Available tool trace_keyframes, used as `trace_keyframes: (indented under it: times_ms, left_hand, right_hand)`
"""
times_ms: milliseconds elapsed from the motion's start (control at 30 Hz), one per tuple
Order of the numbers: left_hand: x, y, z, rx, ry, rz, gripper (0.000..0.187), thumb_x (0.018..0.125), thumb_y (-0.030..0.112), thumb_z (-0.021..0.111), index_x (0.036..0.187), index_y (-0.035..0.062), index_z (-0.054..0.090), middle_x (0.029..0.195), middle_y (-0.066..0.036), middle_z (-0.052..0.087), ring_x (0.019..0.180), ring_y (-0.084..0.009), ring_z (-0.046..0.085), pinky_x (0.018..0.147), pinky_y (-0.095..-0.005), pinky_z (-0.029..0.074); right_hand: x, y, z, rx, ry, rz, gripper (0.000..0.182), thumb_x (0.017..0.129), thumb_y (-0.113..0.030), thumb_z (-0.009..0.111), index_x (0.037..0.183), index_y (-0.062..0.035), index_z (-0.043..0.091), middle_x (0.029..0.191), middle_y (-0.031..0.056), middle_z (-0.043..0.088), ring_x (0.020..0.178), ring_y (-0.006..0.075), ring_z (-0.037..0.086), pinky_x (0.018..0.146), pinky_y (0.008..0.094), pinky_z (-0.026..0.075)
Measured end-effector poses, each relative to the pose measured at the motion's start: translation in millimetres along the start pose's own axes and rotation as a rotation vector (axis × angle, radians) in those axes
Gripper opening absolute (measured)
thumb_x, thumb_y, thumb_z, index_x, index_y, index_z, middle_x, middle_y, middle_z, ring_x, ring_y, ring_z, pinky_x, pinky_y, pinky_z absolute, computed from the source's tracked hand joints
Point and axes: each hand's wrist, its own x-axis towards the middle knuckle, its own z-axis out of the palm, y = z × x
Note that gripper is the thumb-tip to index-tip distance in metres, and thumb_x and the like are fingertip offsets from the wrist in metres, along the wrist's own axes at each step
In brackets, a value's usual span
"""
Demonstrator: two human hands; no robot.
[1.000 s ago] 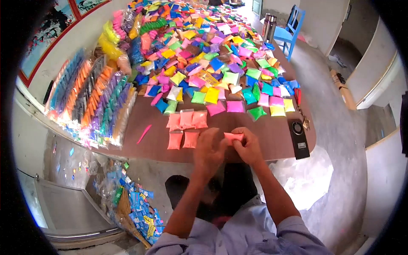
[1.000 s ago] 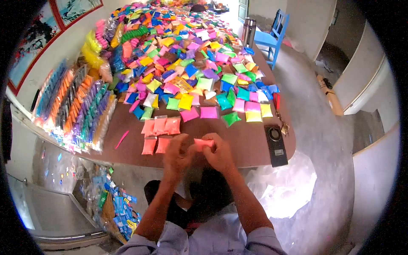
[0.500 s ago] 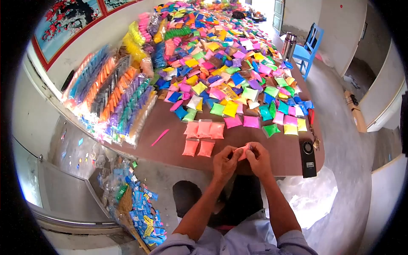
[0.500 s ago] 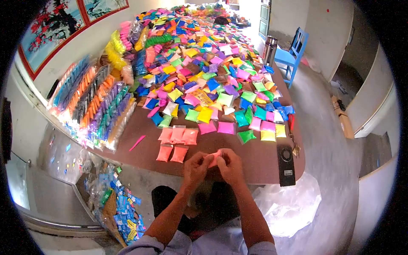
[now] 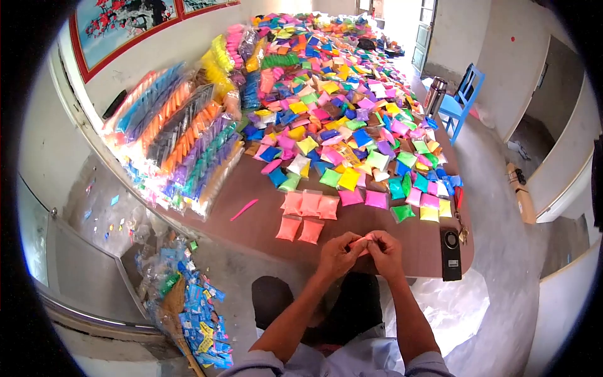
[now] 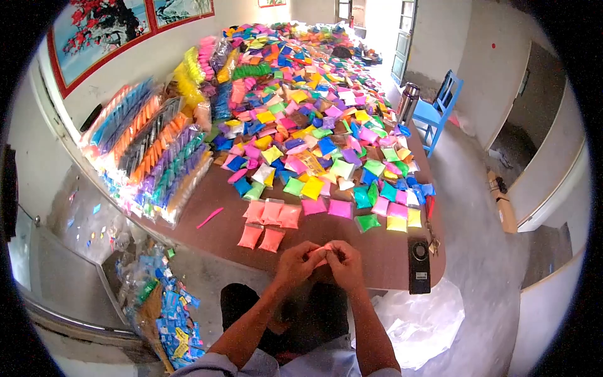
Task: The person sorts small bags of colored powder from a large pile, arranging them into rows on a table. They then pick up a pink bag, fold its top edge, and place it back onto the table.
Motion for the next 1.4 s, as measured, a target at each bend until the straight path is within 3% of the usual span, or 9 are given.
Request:
trace_keyframes:
  times_ms: [267,500,667,800,867,900,1000,1067,1400]
  left_hand:
    - [-2.0,-11.5,2.1,-0.215,0.083,-0.059,0.019,0.100,0.021,0.072,0.102,0.0017,0.074,0.082,0.001,0.066,0.077,-0.0067,0.057,0.067,-0.0260,0.049]
    - [1.4,2.4,0.7,-0.197,0.046,-0.019,0.019,0.099,0.020,0.072,0.102,0.0018,0.074,0.085,-0.001,0.070,0.078,-0.0077,0.061,0.068,-0.0263,0.051]
    - [1.9,6.4,-5.0,-0.199,0.006,-0.160,0.018,0.100,0.019,0.070,0.101,0.0021,0.074,0.085,-0.001,0.070,0.078,-0.0077,0.061,0.068,-0.0267,0.051]
    - [2.8,-11.8,0.3,-0.225,0.065,-0.042,0.017,0.099,0.018,0.069,0.098,0.0012,0.073,0.083,-0.001,0.069,0.076,-0.0076,0.061,0.067,-0.0269,0.051]
    - [2.7,-17.2,2.6,-0.274,0.135,-0.010,0.026,0.099,0.026,0.073,0.095,0.0011,0.073,0.075,-0.005,0.068,0.069,-0.0085,0.058,0.062,-0.0284,0.048]
    - [2.6,-15.1,1.8,-0.274,0.136,-0.009,0.026,0.099,0.026,0.073,0.095,0.0011,0.073,0.075,-0.005,0.068,0.069,-0.0085,0.058,0.062,-0.0284,0.048]
    - [2.6,-9.0,0.2,-0.240,0.072,-0.100,0.025,0.098,0.027,0.073,0.097,0.0013,0.073,0.079,-0.006,0.070,0.073,-0.0093,0.061,0.066,-0.0284,0.050]
    - [3.9,-5.3,0.0,-0.243,0.091,-0.041,0.024,0.098,0.026,0.072,0.100,0.0015,0.074,0.082,-0.007,0.071,0.076,-0.0107,0.064,0.071,-0.0282,0.053]
    - [3.8,-12.5,-3.9,-0.265,0.008,-0.016,0.018,0.101,0.017,0.066,0.100,0.0001,0.073,0.088,-0.002,0.070,0.082,-0.0096,0.062,0.074,-0.0270,0.052]
  right_hand:
    - [-0.2,-10.4,6.6,-0.220,-0.004,0.063,0.015,0.100,-0.012,0.064,0.104,0.0010,0.070,0.087,0.0095,0.070,0.080,0.0142,0.065,0.072,0.0313,0.053]
    - [-2.3,-8.5,0.5,-0.249,0.003,-0.001,0.013,0.098,-0.010,0.066,0.103,0.0003,0.072,0.082,0.0098,0.070,0.075,0.0146,0.065,0.070,0.0315,0.052]
    - [-3.4,-10.6,5.9,-0.268,-0.020,-0.034,0.014,0.098,-0.012,0.067,0.101,0.0000,0.073,0.085,0.0117,0.074,0.074,0.0170,0.069,0.068,0.0323,0.054]
    - [-3.9,-17.2,10.5,-0.305,-0.020,0.007,0.016,0.099,-0.015,0.066,0.100,0.0004,0.073,0.085,0.0121,0.074,0.074,0.0180,0.070,0.067,0.0326,0.054]
    - [-3.5,-21.4,13.4,-0.274,-0.030,0.017,0.020,0.103,-0.015,0.064,0.094,0.0029,0.069,0.075,0.0012,0.062,0.073,0.0062,0.055,0.065,0.0268,0.048]
    - [-4.0,-20.1,12.8,-0.275,-0.030,0.016,0.020,0.103,-0.015,0.064,0.094,0.0029,0.069,0.075,0.0012,0.062,0.073,0.0062,0.055,0.065,0.0268,0.048]
    - [-5.7,-10.6,8.4,-0.239,-0.033,0.019,0.021,0.102,-0.016,0.064,0.094,0.0027,0.069,0.075,0.0029,0.063,0.073,0.0077,0.057,0.065,0.0272,0.048]
    - [-5.1,-5.8,6.5,-0.273,-0.020,-0.078,0.019,0.101,-0.015,0.065,0.093,0.0018,0.070,0.078,0.0125,0.068,0.067,0.0180,0.065,0.062,0.0336,0.051]
    - [-7.5,-20.3,12.9,-0.367,-0.053,-0.089,0.014,0.099,-0.011,0.065,0.092,0.0015,0.068,0.075,0.0088,0.063,0.069,0.0126,0.058,0.065,0.0299,0.049]
